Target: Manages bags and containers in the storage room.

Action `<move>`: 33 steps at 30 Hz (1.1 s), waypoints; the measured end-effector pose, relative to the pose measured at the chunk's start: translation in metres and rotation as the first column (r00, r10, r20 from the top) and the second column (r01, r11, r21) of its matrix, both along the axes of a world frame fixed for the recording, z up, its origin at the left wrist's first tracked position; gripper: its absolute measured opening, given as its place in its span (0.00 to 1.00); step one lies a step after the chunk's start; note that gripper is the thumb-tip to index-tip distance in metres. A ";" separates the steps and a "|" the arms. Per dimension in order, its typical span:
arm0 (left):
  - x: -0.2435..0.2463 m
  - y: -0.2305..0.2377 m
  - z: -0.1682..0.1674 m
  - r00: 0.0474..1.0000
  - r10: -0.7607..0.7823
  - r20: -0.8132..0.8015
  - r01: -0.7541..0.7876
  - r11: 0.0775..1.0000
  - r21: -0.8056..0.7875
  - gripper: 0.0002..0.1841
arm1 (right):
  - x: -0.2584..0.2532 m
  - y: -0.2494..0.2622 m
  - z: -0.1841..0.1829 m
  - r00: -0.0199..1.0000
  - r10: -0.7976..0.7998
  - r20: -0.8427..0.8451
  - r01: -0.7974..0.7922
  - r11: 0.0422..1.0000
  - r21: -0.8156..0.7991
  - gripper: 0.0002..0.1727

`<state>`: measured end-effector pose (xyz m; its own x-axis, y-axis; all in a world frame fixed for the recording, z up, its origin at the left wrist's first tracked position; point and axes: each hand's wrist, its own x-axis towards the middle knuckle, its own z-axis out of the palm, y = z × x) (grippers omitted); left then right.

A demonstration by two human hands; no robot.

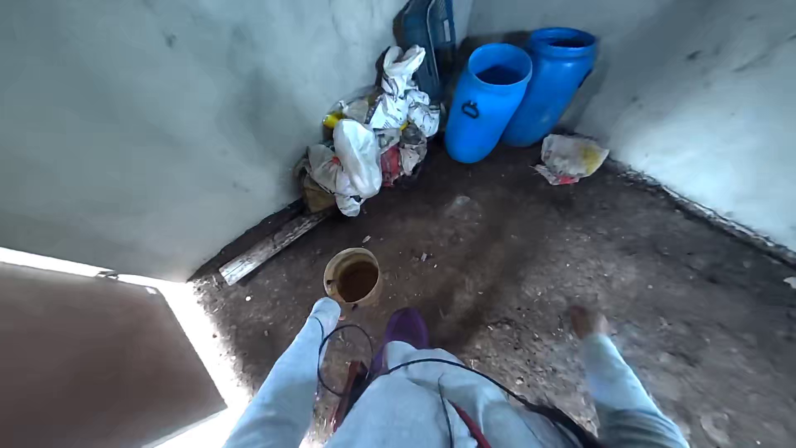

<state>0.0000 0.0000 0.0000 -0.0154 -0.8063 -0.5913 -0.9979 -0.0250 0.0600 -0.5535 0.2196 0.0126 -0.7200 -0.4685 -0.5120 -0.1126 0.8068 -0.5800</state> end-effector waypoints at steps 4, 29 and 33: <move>-0.072 -0.101 0.070 0.991 0.129 -0.027 -0.117 0.954 0.277 0.23 | 0.004 -0.185 0.052 0.979 0.197 -0.047 -0.201 0.975 -0.090 0.19; -0.391 -0.478 -0.074 0.806 0.587 -0.075 -0.441 0.679 0.587 0.30 | 0.009 -0.676 -0.136 0.842 0.277 0.463 -0.429 0.864 0.263 0.22; -0.390 -0.515 -0.127 0.707 0.688 -0.163 -0.469 0.629 0.619 0.32 | -0.032 -0.750 -0.200 0.838 0.372 0.399 -0.518 0.772 0.369 0.23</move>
<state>-0.3901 -0.5146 -0.1272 0.0550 -0.3042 -0.9510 -0.6626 -0.7237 0.1932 -0.5852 -0.5301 -0.1871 -0.2739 -0.3652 -0.8897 -0.4131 0.8801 -0.2341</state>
